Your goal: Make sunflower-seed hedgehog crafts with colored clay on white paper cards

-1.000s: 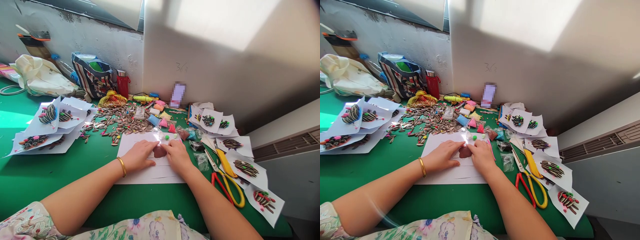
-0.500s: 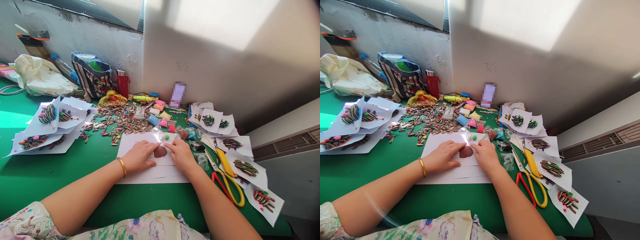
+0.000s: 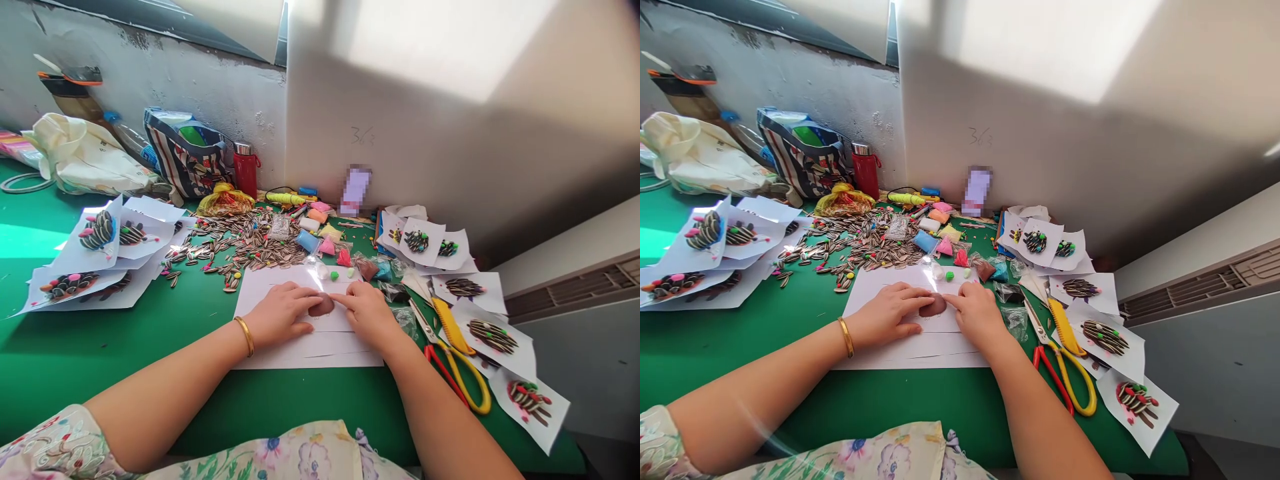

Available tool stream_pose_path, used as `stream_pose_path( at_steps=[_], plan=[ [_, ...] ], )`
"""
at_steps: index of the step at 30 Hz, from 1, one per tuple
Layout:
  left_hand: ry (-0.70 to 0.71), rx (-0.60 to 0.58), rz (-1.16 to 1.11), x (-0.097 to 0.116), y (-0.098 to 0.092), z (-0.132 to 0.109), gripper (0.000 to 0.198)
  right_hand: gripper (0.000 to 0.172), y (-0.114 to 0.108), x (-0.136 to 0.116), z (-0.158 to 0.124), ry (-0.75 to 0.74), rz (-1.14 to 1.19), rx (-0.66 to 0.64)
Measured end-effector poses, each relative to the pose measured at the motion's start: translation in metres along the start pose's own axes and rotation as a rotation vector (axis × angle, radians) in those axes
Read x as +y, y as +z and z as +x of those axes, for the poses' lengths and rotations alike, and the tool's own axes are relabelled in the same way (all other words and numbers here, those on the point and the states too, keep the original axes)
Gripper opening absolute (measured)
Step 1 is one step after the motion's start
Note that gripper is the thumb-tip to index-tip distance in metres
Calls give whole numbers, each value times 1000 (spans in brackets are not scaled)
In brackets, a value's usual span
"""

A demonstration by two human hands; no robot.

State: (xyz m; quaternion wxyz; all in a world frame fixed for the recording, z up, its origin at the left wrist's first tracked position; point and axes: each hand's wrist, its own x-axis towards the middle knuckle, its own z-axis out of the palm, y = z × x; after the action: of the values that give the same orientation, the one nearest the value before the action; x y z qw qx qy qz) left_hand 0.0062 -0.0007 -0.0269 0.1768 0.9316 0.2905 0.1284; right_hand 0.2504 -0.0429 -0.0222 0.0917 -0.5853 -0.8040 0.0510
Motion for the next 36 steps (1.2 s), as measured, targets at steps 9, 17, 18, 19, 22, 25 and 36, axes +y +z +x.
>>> stream_pose_path(
  at_steps=[9,17,18,19,22,25,36],
  plan=[
    [3,-2,18,1,0,1,55,47,-1,1,0,-26,-3,-6],
    [6,-7,13,1,0,1,56,46,-4,4,-6,-89,-33,-66],
    [6,-2,15,1,0,1,55,46,-4,5,-6,-83,-19,-62],
    [7,2,17,1,0,1,54,45,-5,5,-5,-76,4,-51],
    [8,3,20,1,0,1,53,35,-5,6,-3,-40,96,12],
    [2,-6,18,1,-1,1,52,12,-4,5,0,11,150,53],
    [9,-14,37,0,0,1,50,27,7,-6,12,53,36,28]
  ],
)
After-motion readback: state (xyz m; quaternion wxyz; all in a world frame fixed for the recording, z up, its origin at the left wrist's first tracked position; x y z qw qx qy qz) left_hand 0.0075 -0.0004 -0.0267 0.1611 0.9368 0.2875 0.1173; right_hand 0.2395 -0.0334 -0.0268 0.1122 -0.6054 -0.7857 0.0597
